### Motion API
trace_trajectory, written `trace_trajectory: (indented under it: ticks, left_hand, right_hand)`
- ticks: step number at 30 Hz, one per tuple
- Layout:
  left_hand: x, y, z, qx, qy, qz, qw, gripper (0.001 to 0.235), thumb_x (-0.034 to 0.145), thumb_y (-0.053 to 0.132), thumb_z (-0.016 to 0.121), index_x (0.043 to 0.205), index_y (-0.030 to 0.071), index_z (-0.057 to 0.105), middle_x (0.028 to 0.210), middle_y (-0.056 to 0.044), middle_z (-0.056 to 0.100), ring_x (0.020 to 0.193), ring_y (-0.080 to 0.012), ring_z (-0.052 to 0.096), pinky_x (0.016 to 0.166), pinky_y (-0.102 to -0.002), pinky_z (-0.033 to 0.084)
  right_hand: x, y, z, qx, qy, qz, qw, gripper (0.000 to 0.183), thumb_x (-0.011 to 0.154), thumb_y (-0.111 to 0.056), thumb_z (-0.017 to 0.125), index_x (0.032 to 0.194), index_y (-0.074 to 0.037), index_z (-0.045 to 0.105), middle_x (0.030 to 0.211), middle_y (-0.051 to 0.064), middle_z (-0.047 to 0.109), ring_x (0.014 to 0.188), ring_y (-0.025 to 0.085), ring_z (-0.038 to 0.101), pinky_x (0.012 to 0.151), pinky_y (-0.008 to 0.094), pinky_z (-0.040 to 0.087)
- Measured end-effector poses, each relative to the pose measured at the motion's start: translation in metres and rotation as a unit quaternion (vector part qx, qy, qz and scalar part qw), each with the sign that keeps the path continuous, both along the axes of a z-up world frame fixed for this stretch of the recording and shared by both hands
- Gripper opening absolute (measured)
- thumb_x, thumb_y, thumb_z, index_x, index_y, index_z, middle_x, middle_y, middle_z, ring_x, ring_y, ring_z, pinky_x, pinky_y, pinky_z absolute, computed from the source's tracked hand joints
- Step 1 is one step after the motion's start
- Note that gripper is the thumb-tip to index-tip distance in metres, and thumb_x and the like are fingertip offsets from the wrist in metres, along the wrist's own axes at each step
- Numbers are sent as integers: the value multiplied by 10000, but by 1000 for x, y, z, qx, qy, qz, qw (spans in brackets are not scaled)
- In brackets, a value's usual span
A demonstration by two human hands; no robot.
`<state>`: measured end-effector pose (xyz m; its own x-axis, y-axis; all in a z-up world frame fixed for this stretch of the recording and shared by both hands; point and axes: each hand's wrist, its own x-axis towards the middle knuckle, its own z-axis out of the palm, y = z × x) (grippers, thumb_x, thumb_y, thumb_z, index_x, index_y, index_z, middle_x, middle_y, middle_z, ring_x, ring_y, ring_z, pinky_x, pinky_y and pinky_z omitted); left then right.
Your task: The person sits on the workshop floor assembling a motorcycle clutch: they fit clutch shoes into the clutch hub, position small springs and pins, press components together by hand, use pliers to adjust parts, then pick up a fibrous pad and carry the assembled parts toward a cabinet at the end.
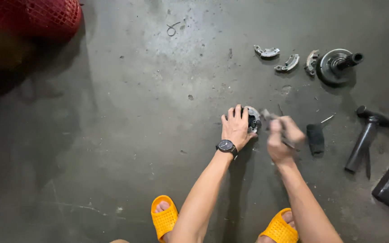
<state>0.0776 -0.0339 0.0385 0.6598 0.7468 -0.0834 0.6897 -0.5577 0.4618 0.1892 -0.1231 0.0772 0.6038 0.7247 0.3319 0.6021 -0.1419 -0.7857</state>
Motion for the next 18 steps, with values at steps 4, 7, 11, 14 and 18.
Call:
trace_trajectory:
  ticks: [4,7,11,14,18]
  left_hand:
    - [9,8,0,29,2,-18,999,980,585,378,947,1401,62,505,1446,-145,475,1326,-357,455,991,-553,424]
    - [1,3,-16,-29,17,-17,999,969,613,359,937,1413,51,484,1438,-169,451,1339,-386,427,1004,-582,419]
    - [-3,20,-37,157,32,-175,971,824,666,236,872,1388,163,482,1545,-111,386,1439,-359,359,1091,-710,326]
    - [-4,25,9,130,59,-184,973,911,655,234,868,1435,183,400,1593,-155,272,1473,-398,249,1089,-739,263]
    - [5,9,3,-46,48,-48,997,1035,727,383,879,1529,23,333,1597,-250,276,1486,-414,264,1128,-722,267]
  right_hand:
    - [13,2,3,-112,-57,-7,992,141,969,-91,650,953,28,724,826,200,697,758,250,698,684,344,530]
    - [4,6,51,-143,67,-33,987,178,984,-126,642,967,27,732,767,154,712,711,173,689,641,315,518]
    - [7,4,66,-121,139,-40,982,213,1025,-161,622,1045,19,733,762,126,706,699,134,656,617,298,496]
    - [17,-12,20,-151,116,-31,981,224,1027,-167,615,1079,7,745,774,117,712,671,147,653,584,300,489]
    - [25,-20,-26,-181,119,-19,976,232,1021,-155,603,1044,22,751,763,135,715,641,159,665,567,301,492]
